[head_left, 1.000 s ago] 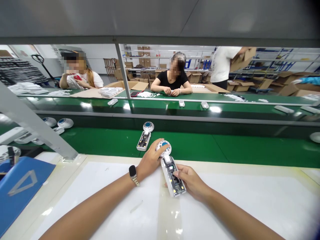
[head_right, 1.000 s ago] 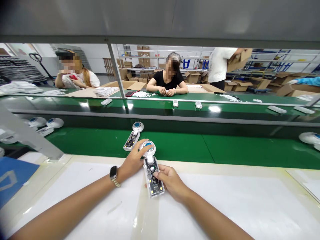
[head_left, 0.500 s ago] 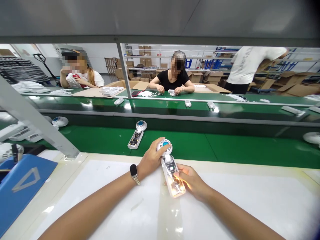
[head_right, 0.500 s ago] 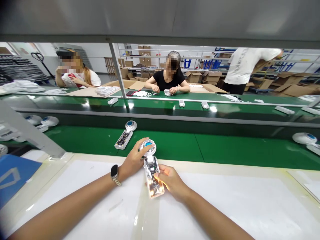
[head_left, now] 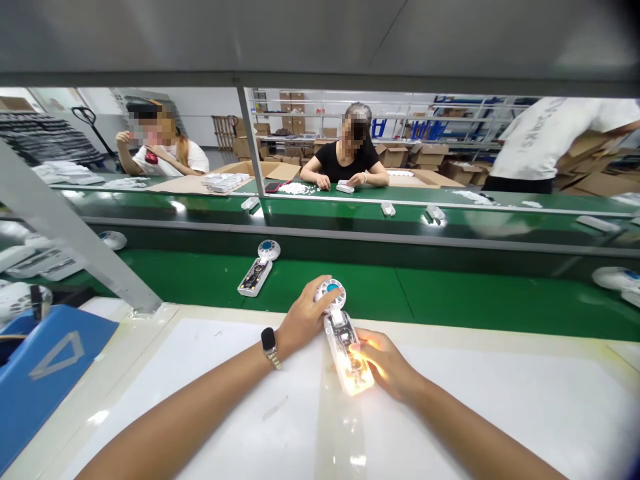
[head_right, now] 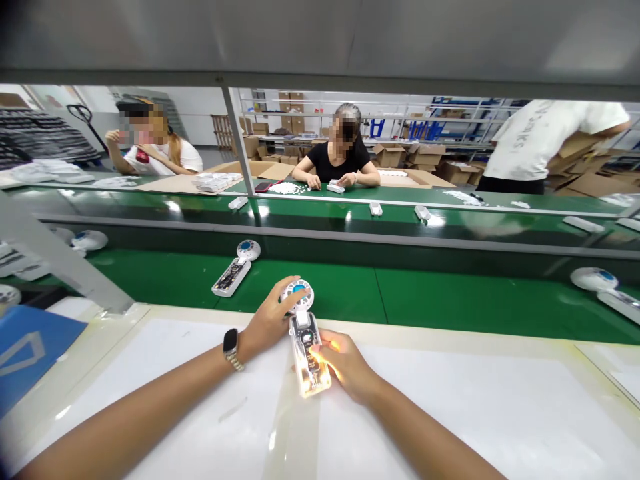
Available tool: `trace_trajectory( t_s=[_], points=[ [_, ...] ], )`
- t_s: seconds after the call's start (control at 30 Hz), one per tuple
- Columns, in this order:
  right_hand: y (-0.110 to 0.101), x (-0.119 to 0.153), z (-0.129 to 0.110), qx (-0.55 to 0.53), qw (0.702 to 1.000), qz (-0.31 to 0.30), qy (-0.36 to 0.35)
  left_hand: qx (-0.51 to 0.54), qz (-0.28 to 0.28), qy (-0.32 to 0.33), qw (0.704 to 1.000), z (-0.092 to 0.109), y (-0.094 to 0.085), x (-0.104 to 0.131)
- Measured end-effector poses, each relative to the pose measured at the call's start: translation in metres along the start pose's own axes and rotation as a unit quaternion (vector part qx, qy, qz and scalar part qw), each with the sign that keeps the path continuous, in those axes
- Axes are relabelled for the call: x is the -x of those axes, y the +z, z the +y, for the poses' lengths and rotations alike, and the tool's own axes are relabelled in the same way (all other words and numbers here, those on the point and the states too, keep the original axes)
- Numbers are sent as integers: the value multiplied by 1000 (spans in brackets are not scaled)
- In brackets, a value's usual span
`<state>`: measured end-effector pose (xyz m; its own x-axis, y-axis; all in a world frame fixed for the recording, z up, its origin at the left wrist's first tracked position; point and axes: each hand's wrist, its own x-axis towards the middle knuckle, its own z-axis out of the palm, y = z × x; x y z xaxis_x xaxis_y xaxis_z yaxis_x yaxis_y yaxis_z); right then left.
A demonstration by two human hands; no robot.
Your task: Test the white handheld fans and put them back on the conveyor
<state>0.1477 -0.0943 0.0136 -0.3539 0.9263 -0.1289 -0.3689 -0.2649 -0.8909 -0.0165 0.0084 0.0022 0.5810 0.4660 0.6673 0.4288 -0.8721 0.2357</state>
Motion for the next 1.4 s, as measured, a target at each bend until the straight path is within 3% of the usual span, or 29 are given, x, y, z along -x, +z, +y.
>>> trace_trajectory(
  t_s=[0.67, 1.4],
  points=[
    [-6, -1, 6, -16, 998, -57, -26, 18, 2, 12, 1000, 0, 0, 0],
    [-5, -2, 4, -8, 998, -63, -20, 28, 10, 12, 999, -1, 0, 0]
  ],
)
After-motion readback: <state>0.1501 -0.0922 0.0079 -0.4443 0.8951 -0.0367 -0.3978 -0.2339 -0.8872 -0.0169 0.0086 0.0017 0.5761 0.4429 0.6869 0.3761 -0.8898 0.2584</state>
